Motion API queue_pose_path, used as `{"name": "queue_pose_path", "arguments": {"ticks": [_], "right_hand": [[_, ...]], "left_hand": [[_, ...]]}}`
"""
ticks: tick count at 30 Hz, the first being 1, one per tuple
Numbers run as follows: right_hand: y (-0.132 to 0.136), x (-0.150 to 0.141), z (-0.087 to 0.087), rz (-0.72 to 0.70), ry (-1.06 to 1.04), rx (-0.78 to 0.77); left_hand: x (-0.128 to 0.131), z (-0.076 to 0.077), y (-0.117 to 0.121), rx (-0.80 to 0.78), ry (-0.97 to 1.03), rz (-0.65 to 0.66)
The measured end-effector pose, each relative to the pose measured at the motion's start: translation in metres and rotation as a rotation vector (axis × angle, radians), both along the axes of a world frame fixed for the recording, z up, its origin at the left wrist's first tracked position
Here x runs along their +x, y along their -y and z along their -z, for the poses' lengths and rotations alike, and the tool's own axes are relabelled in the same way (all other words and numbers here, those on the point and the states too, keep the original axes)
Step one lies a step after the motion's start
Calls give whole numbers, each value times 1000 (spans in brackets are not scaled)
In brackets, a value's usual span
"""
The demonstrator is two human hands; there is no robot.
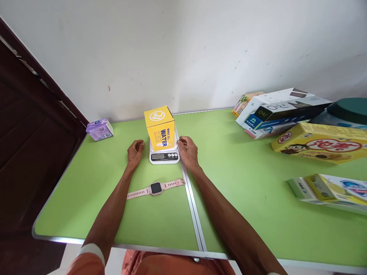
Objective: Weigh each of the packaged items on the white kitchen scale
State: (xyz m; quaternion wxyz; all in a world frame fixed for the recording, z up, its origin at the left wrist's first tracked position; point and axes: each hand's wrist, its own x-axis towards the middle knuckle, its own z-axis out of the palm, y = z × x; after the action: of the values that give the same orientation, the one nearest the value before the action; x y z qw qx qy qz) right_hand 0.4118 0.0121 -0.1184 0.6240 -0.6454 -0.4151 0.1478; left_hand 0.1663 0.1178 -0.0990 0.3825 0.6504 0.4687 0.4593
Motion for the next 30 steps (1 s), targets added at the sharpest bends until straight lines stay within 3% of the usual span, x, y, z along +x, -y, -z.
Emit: {"name": "queue_pose_path", "arguments": {"ticks": [30], "right_hand": [[2,0,-3,-14,5,5]], "left_hand": [[2,-4,1,14,-47,-3]]}}
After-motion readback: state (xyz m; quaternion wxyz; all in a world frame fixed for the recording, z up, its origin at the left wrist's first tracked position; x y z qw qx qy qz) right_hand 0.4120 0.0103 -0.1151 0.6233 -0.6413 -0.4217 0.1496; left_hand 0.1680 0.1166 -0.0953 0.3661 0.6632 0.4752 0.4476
